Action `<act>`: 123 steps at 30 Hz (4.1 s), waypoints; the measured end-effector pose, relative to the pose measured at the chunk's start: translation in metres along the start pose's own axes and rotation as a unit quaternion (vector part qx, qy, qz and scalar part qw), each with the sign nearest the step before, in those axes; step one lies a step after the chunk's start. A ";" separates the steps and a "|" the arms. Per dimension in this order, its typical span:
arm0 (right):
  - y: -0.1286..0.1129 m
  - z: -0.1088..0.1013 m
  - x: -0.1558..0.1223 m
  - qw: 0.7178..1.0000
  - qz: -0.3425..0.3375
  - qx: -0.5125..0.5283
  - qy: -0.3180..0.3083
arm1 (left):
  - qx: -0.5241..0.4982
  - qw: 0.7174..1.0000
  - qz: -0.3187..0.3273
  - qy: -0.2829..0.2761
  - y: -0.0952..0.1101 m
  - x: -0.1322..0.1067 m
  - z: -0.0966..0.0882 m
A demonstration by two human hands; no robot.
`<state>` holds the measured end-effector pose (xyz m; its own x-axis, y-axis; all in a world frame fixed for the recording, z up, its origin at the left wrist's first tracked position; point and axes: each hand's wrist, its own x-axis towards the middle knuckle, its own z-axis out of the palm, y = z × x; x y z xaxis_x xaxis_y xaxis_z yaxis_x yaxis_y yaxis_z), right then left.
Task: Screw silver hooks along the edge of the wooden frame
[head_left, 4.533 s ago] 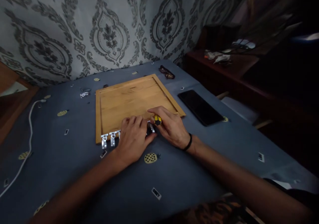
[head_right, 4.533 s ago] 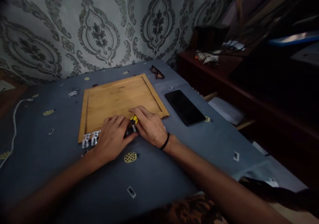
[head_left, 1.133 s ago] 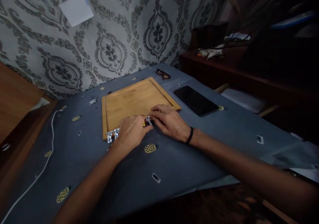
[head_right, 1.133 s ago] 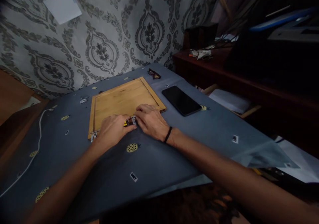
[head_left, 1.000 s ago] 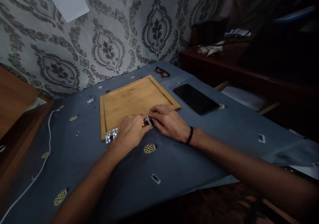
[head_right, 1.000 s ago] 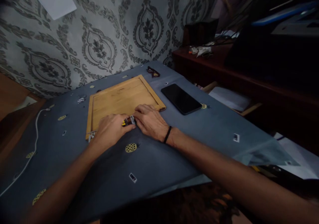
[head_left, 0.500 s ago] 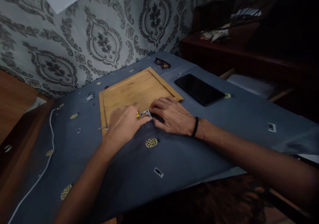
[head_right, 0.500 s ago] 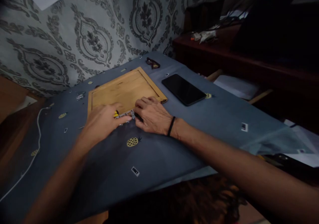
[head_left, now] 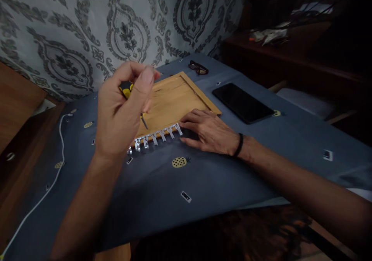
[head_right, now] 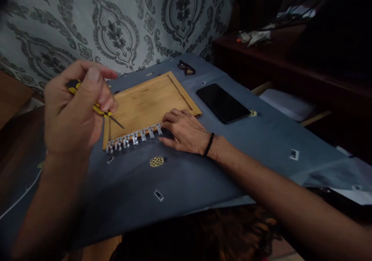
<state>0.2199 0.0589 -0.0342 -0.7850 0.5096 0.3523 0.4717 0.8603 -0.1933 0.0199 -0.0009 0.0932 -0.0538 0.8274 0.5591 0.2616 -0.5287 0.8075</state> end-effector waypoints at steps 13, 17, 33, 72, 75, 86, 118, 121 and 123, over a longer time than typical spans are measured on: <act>0.002 -0.002 0.000 1.000 0.004 0.030 -0.006 | -0.142 0.989 -0.050 -0.001 -0.039 0.014 0.050; 0.003 -0.003 -0.001 0.999 0.002 0.035 -0.005 | -0.140 0.989 -0.043 -0.003 -0.051 0.011 0.052; 0.004 0.001 -0.001 1.000 -0.007 0.019 0.013 | -0.113 0.991 -0.075 -0.001 -0.060 0.008 0.057; -0.001 -0.010 0.003 0.999 0.017 0.036 -0.037 | -0.153 0.982 -0.075 -0.081 -0.063 0.010 0.053; -0.001 -0.009 0.003 0.999 0.014 0.036 -0.031 | -0.168 0.979 -0.075 -0.085 -0.062 0.009 0.053; 0.001 -0.004 0.002 1.000 0.005 0.023 -0.006 | -0.183 0.971 -0.071 -0.138 -0.067 0.005 0.053; 0.004 -0.003 0.000 1.000 -0.002 0.023 0.001 | 0.290 0.910 0.114 -0.273 -0.040 0.032 -0.002; 0.004 -0.003 0.000 1.000 -0.005 0.029 0.006 | 0.288 0.917 0.117 -0.250 -0.041 0.032 -0.001; 0.004 -0.002 0.000 1.000 -0.003 0.030 0.005 | 0.282 0.923 0.111 -0.237 -0.041 0.031 0.001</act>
<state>0.2223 0.0623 -0.0325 -0.7837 0.5040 0.3631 0.4413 0.8631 -0.2455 0.0082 0.0468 0.0768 0.4546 0.7707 0.4464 0.6828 -0.6234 0.3809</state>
